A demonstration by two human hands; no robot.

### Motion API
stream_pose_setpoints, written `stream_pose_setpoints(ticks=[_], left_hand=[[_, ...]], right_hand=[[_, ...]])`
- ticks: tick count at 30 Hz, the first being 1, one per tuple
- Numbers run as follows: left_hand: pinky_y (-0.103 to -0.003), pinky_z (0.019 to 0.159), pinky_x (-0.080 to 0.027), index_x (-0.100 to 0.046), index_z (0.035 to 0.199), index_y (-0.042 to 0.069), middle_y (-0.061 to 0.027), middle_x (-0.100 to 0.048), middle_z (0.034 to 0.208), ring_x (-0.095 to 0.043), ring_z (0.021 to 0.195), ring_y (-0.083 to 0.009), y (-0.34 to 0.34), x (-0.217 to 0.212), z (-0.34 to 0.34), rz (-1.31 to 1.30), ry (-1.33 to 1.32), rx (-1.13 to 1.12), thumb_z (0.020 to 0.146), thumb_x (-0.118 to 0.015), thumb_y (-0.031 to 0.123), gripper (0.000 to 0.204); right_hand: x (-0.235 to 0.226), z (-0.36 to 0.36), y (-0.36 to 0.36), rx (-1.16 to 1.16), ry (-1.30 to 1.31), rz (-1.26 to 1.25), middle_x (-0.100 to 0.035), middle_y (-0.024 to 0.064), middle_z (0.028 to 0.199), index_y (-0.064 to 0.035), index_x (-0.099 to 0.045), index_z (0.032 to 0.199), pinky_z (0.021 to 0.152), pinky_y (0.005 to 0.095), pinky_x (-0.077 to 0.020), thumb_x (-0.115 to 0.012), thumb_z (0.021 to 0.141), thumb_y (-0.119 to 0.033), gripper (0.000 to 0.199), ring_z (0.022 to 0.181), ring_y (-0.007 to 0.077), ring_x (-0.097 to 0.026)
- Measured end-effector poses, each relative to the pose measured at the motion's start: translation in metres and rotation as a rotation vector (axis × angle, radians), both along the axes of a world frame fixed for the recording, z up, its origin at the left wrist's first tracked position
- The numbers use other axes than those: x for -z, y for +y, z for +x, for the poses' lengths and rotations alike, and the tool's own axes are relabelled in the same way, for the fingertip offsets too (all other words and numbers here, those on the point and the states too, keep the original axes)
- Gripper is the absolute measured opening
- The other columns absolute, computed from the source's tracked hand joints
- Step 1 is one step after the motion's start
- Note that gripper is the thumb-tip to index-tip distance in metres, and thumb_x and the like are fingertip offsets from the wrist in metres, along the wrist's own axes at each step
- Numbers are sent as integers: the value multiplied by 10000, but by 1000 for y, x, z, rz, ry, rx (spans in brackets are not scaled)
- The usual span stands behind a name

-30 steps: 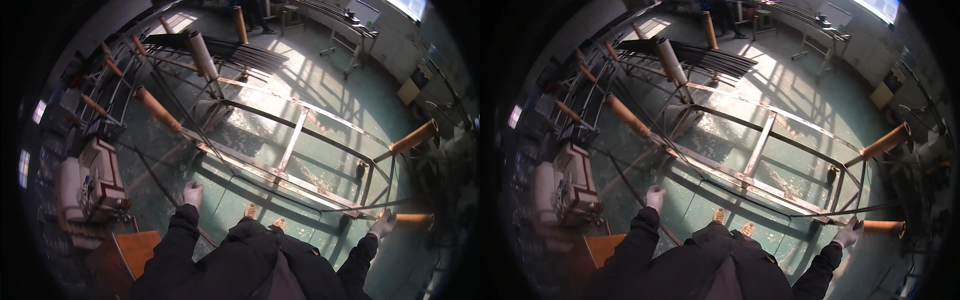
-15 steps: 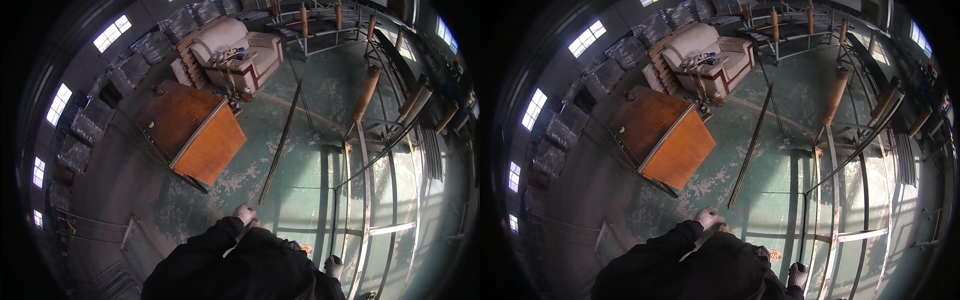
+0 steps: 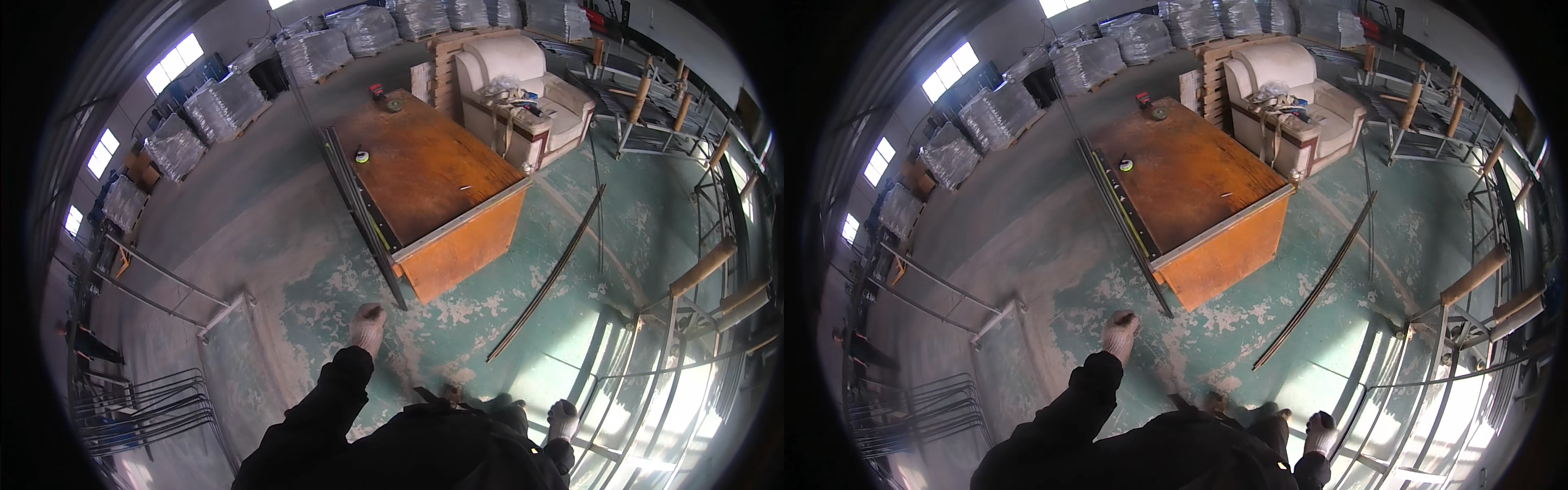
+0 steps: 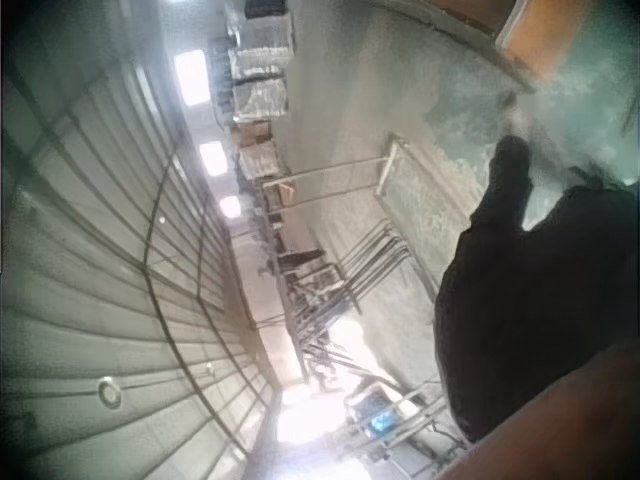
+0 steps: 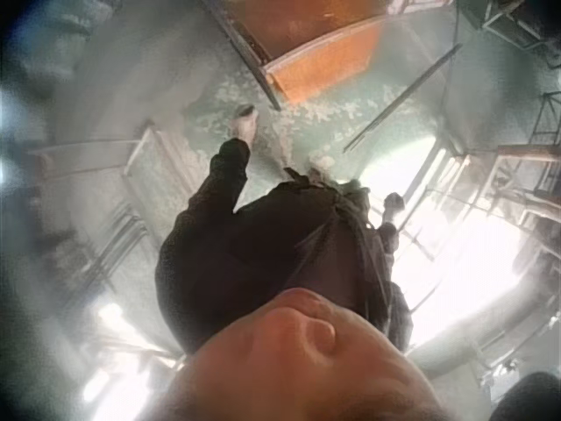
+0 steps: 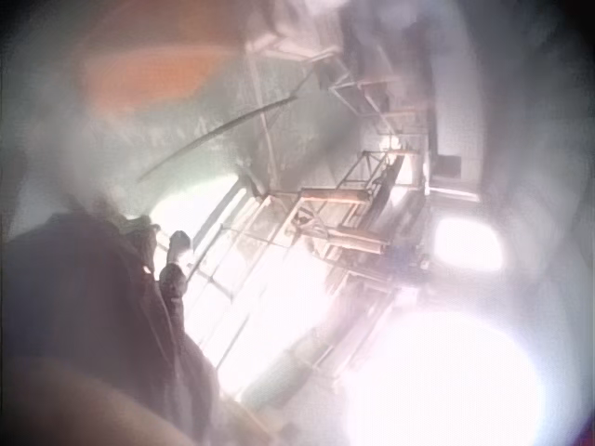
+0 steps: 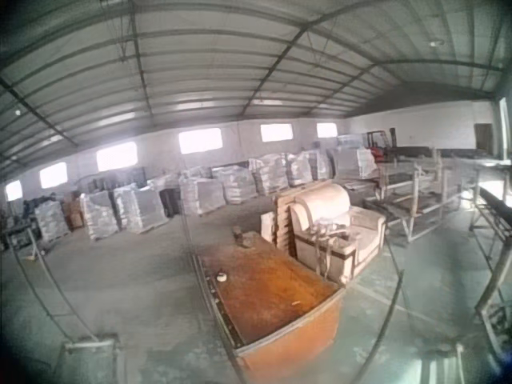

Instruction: The person loads straight metal rods into a bending machine, operates it to form U-shaped pieces, and stacks the finished rods. They then manually bend additional rods by hand and place them on a rack.

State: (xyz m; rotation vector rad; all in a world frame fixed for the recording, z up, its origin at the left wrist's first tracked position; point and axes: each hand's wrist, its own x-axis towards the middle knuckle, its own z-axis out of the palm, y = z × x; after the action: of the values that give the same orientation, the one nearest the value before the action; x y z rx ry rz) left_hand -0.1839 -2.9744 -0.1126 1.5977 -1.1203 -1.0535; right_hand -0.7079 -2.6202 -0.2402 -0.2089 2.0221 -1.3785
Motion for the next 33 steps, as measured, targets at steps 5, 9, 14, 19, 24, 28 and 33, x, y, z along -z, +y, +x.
stream_pose_setpoints(ticks=[5,9,14,19,24,28,33], left_hand=[[-368,900,-573,-710,1364,-21,-75,-763,1120,-711,1020,-201,-21,-35,60,47,208,-65,1089,-755,182,345],[-380,964,-596,-710,1381,-7,-113,-787,1156,-749,1107,-228,-54,-38,83,24,269,-90,1086,-771,199,364],[-369,983,-615,-682,1394,-3,-135,-801,1183,-775,1107,-222,-114,-39,96,-17,-131,55,1092,-786,156,357],[-394,942,-636,-683,1350,51,-156,-802,1166,-806,1069,-276,-181,-80,86,-85,-28,185,1068,-804,131,317],[-479,975,-622,-697,1382,86,-183,-777,1241,-770,1155,-412,-241,-126,93,-201,-511,238,995,-859,231,444],[-498,1003,-611,-702,1399,84,-156,-773,1326,-758,1219,-393,-285,-142,89,-196,-526,355,984,-865,265,481],[-507,983,-609,-700,1452,103,-185,-796,1220,-756,1177,-433,-315,-153,98,-108,-349,574,1059,-783,294,445]], right_hand=[[-93,115,-179,-527,239,-111,-847,134,1059,30,-794,1292,847,353,-640,-810,1021,-145,322,917,198,-790],[-178,181,-300,-779,319,-87,-868,153,1107,-9,-811,1294,926,371,-647,-839,1002,-212,357,1026,235,-836],[-216,254,-443,-859,331,-309,-865,131,1084,-22,-804,1307,908,358,-646,-855,1011,-180,339,1010,211,-835],[-237,327,-555,-962,263,-462,-843,113,1186,-19,-721,1416,1006,360,-635,-875,997,-114,456,1108,202,-815],[-261,385,-620,-1044,381,-610,-793,177,1342,-10,-653,1513,1041,412,-637,-942,952,-187,656,1199,298,-800],[-269,410,-648,-1052,408,-710,-797,161,1296,-6,-668,1506,982,399,-637,-878,1024,-173,552,1147,290,-802],[-274,430,-658,-1098,139,-553,-804,123,1157,23,-733,1376,898,354,-626,-747,1105,-59,284,1032,187,-776]])
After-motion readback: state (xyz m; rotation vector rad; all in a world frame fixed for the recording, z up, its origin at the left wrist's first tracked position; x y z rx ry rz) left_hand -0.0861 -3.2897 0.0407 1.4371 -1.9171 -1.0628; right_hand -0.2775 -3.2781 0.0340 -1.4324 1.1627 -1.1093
